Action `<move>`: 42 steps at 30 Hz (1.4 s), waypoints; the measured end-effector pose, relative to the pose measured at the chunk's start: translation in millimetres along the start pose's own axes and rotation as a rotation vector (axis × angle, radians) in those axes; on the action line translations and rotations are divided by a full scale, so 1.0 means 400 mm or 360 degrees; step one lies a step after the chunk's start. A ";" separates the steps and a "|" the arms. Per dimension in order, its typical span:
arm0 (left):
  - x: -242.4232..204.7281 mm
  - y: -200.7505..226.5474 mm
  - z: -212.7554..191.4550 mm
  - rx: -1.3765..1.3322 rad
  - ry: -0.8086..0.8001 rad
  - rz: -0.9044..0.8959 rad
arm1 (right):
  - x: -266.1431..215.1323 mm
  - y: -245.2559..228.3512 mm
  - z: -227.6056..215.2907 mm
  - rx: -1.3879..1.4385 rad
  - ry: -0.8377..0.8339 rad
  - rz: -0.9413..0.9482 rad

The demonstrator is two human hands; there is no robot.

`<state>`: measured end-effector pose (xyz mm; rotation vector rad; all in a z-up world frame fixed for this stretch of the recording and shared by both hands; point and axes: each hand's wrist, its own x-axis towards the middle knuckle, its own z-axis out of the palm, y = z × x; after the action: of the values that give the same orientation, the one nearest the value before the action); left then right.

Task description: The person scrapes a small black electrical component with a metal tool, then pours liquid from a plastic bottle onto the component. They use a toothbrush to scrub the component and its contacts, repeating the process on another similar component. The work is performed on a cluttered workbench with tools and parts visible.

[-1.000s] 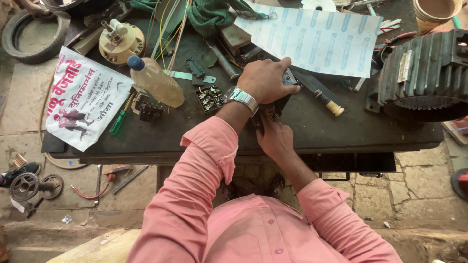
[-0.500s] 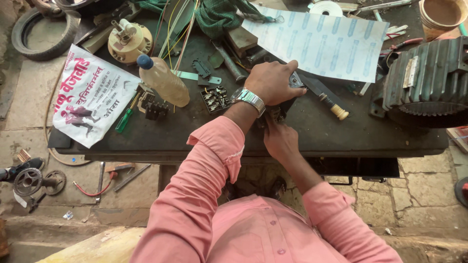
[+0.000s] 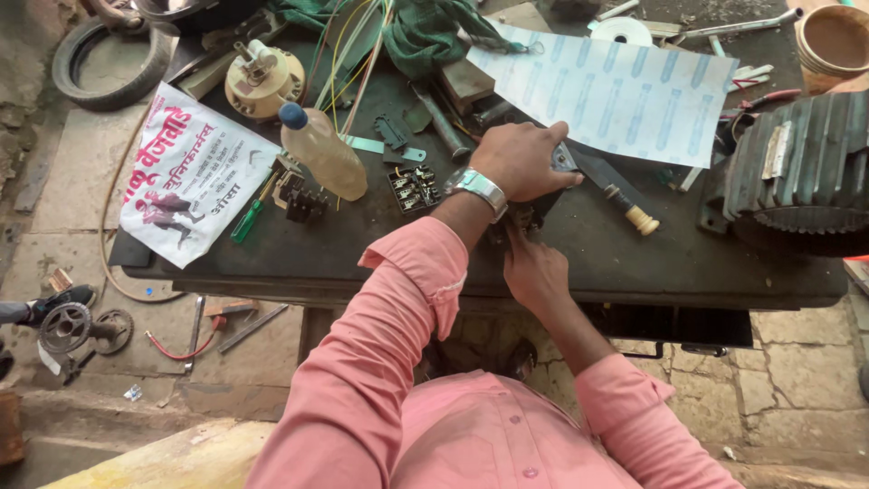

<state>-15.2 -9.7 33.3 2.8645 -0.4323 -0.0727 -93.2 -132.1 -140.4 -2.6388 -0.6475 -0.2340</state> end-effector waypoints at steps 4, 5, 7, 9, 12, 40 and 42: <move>-0.001 -0.003 0.009 -0.0006 -0.0056 -0.0004 | -0.012 -0.001 0.003 0.0030 0.0091 -0.0036; -0.002 -0.003 0.010 -0.0007 -0.0047 -0.0003 | -0.013 0.000 0.003 0.0029 0.0071 -0.0019; 0.002 -0.006 0.007 -0.0002 -0.0020 -0.0003 | -0.006 0.003 0.003 0.0010 0.0016 0.0014; 0.003 -0.003 0.010 0.0002 0.0013 0.0001 | -0.008 0.007 0.006 -0.0024 0.0004 0.0014; 0.005 -0.005 0.014 -0.0016 0.0005 0.0001 | -0.014 0.010 0.013 -0.0044 0.0083 -0.0042; 0.019 -0.030 0.017 -0.0136 0.0045 -0.0052 | -0.015 -0.033 -0.083 0.0549 0.0468 -0.0147; 0.022 -0.029 0.021 -0.0126 0.0047 -0.0052 | -0.007 -0.032 -0.085 0.0522 0.0462 -0.0155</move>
<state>-4.3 -3.4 22.1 2.7911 -0.3687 -0.0523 -103.9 -137.3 -106.0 -2.2083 -0.6533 -0.4848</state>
